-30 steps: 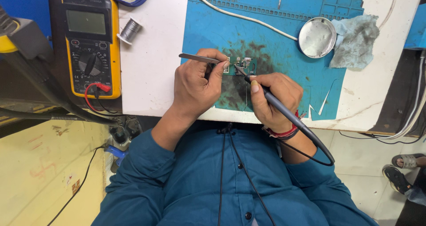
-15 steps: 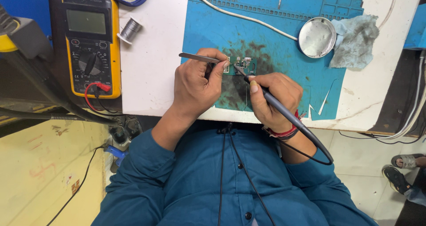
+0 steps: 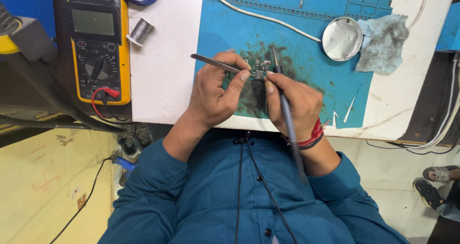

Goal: The person solders a green circuit board held on a blue mat, using a soldering iron in one hand and tweezers in the other to position and work on small components. They occasionally reposition the board and dip the iron, working continuously on the board throughout the clip.

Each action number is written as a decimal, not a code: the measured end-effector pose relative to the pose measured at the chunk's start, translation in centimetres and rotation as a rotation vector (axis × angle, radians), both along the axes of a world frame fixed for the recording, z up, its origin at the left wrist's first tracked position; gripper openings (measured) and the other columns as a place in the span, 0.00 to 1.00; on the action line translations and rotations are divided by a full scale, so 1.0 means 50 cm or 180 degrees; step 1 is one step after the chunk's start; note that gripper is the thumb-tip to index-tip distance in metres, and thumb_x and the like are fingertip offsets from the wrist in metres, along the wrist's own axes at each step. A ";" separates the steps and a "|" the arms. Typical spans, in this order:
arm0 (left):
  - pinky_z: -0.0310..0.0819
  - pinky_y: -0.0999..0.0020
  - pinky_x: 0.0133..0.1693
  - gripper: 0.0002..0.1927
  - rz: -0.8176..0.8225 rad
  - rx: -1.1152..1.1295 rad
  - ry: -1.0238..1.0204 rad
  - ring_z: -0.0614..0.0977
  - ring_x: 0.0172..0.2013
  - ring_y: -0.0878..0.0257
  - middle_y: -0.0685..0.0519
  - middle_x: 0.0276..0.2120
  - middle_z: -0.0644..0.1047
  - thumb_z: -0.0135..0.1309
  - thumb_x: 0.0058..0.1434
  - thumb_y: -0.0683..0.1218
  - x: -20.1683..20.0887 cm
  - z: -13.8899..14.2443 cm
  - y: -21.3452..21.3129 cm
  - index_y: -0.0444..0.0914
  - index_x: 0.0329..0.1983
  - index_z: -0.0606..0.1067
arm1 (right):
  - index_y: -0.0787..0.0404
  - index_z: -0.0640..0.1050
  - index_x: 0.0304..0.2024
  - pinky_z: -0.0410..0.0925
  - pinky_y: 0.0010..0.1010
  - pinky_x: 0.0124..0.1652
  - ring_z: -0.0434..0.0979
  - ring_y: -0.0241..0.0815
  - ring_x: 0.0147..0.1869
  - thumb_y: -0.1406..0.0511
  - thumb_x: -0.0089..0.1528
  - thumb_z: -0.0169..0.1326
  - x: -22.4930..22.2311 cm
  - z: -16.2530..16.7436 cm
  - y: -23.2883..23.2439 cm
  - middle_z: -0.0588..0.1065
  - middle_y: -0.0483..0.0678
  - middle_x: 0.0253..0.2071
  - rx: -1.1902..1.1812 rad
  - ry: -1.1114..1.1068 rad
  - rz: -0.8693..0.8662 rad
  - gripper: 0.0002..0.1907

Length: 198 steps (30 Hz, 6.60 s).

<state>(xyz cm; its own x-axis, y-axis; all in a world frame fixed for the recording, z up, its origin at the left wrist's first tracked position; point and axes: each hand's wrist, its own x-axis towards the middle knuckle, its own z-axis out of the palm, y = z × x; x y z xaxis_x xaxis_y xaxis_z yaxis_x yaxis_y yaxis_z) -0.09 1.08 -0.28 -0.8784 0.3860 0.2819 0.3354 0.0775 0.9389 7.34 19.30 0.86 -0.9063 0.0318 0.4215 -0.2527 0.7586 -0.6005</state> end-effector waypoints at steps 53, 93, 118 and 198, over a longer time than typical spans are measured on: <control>0.71 0.71 0.29 0.04 0.0557 0.0034 -0.0583 0.78 0.26 0.69 0.53 0.30 0.78 0.57 0.70 0.38 0.001 -0.017 0.005 0.33 0.44 0.74 | 0.67 0.76 0.51 0.66 0.31 0.38 0.75 0.47 0.34 0.65 0.70 0.59 0.019 -0.034 0.023 0.74 0.53 0.35 -0.0669 -0.0045 -0.0321 0.12; 0.74 0.68 0.30 0.06 0.0516 -0.0280 -0.0041 0.82 0.28 0.62 0.51 0.33 0.78 0.57 0.69 0.37 -0.001 -0.014 0.014 0.36 0.46 0.72 | 0.64 0.76 0.38 0.70 0.35 0.36 0.79 0.48 0.34 0.69 0.67 0.57 0.011 -0.012 0.008 0.79 0.52 0.35 -0.0329 0.0094 0.0181 0.04; 0.76 0.68 0.30 0.06 0.0493 -0.0282 -0.0062 0.83 0.29 0.62 0.51 0.34 0.79 0.56 0.69 0.37 -0.001 -0.014 0.013 0.36 0.46 0.71 | 0.64 0.76 0.37 0.69 0.34 0.34 0.79 0.47 0.32 0.69 0.66 0.57 0.009 -0.011 0.008 0.79 0.51 0.34 -0.0316 0.0048 0.0212 0.04; 0.76 0.67 0.31 0.06 0.0529 -0.0367 -0.0130 0.84 0.29 0.61 0.50 0.34 0.79 0.57 0.69 0.37 0.001 -0.009 0.015 0.36 0.45 0.72 | 0.64 0.77 0.39 0.69 0.34 0.34 0.79 0.46 0.33 0.70 0.67 0.57 0.007 -0.004 0.008 0.79 0.51 0.34 -0.0371 0.0080 0.0239 0.03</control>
